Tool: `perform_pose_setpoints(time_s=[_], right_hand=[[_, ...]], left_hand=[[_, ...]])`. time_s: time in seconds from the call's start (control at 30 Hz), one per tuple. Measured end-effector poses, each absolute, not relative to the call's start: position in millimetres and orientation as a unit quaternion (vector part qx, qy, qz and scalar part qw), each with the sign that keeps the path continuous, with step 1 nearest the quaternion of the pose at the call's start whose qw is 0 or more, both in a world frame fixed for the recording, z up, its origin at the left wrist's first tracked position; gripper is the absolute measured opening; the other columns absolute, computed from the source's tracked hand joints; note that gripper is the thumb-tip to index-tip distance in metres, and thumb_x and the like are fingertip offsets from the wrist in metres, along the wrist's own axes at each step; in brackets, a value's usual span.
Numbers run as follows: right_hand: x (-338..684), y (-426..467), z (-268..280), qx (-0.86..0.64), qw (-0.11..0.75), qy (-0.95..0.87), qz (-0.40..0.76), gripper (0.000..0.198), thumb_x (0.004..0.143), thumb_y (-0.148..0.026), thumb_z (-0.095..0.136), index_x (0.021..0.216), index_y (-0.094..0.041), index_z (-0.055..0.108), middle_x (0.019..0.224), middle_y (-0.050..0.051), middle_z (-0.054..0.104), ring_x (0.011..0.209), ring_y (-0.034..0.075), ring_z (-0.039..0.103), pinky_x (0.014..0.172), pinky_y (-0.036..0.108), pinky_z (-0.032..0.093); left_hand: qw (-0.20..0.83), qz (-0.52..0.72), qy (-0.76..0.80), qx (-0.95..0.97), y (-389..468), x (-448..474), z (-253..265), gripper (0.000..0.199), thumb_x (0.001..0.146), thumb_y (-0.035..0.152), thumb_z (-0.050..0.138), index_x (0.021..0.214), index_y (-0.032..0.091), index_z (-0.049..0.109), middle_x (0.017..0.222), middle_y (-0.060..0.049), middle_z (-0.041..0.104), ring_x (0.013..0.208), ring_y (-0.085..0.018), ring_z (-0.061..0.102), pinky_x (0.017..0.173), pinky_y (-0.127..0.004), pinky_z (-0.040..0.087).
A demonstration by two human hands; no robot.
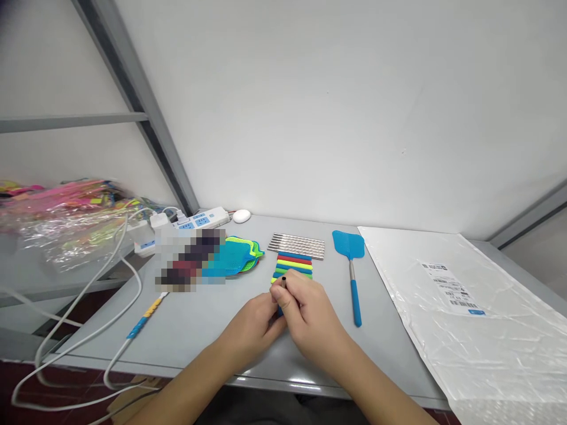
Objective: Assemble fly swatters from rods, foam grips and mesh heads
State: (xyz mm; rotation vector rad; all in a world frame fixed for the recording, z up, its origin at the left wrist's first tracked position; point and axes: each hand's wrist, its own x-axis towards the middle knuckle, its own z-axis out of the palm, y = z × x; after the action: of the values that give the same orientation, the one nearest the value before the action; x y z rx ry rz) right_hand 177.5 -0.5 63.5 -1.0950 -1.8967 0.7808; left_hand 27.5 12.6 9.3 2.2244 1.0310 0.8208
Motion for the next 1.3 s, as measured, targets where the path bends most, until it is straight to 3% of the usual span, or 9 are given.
perform_pose_setpoints(time_s=[0.13,0.3,0.43,0.57,0.83,1.1,1.3], right_hand=[[188.7,-5.9,65.5,-0.428,0.431,-0.727,0.321,0.027,0.099,-0.033,0.043,0.08,-0.021,0.057,0.076,0.001,0.056,0.068,0.016,0.053,0.065,0.03,0.042],[216.2,-6.7,61.0,-0.457,0.651,-0.485,0.363,0.025,0.096,-0.04,0.049,0.083,-0.022,0.062,0.063,-0.003,0.045,0.054,0.014,0.053,0.056,0.03,0.045],[226.7,-10.5,47.9,-0.439,0.726,-0.35,0.396,0.025,0.095,-0.042,0.05,0.084,-0.023,0.061,0.062,-0.006,0.035,0.051,0.012,0.051,0.053,0.028,0.047],[219.3,-16.3,30.2,-0.431,0.743,-0.266,0.437,0.024,0.093,-0.042,0.054,0.083,-0.022,0.062,0.062,-0.007,0.037,0.05,0.01,0.051,0.054,0.027,0.05],[215.6,-19.8,18.4,-0.391,0.739,-0.195,0.513,0.026,0.092,-0.041,0.058,0.079,-0.019,0.062,0.057,-0.007,0.04,0.047,0.009,0.05,0.049,0.024,0.047],[221.6,-31.8,6.6,-0.395,0.716,-0.191,0.543,0.026,0.09,-0.044,0.06,0.084,-0.019,0.065,0.056,-0.006,0.041,0.047,0.009,0.049,0.049,0.025,0.048],[223.5,-35.2,5.6,-0.394,0.719,-0.186,0.542,0.027,0.09,-0.044,0.06,0.082,-0.019,0.065,0.054,-0.006,0.043,0.046,0.01,0.049,0.049,0.025,0.046]], left_hand=[[0.227,0.277,0.388,0.849,12.8,26.8,4.9,0.017,0.095,0.034,0.051,0.093,0.019,0.059,0.084,-0.003,0.066,0.076,-0.019,0.061,0.066,-0.029,0.044],[0.174,0.313,0.395,0.846,12.3,25.9,3.6,0.031,0.096,0.041,0.048,0.076,0.019,0.053,0.071,-0.001,0.059,0.064,-0.016,0.052,0.061,-0.029,0.038],[0.173,0.402,0.354,0.826,9.3,24.5,5.3,0.035,0.102,0.038,0.031,0.081,0.019,0.053,0.07,-0.001,0.058,0.063,-0.014,0.048,0.062,-0.029,0.037],[0.186,0.408,0.317,0.836,5.5,23.3,6.7,0.032,0.1,0.042,0.036,0.084,0.019,0.051,0.071,-0.001,0.057,0.064,-0.014,0.046,0.063,-0.029,0.036],[0.183,0.406,0.254,0.859,2.7,22.0,9.0,0.006,0.091,0.02,0.048,0.085,0.02,0.047,0.068,0.001,0.05,0.061,-0.013,0.041,0.061,-0.028,0.032],[0.187,0.437,0.234,0.848,-0.9,19.8,7.7,0.014,0.089,0.014,0.048,0.079,0.02,0.04,0.064,0.004,0.033,0.059,-0.012,0.032,0.056,-0.027,0.024],[0.186,0.45,0.211,0.847,1.5,19.9,4.0,0.018,0.098,0.025,0.041,0.08,0.02,0.043,0.064,0.003,0.035,0.058,-0.013,0.033,0.055,-0.028,0.025]])
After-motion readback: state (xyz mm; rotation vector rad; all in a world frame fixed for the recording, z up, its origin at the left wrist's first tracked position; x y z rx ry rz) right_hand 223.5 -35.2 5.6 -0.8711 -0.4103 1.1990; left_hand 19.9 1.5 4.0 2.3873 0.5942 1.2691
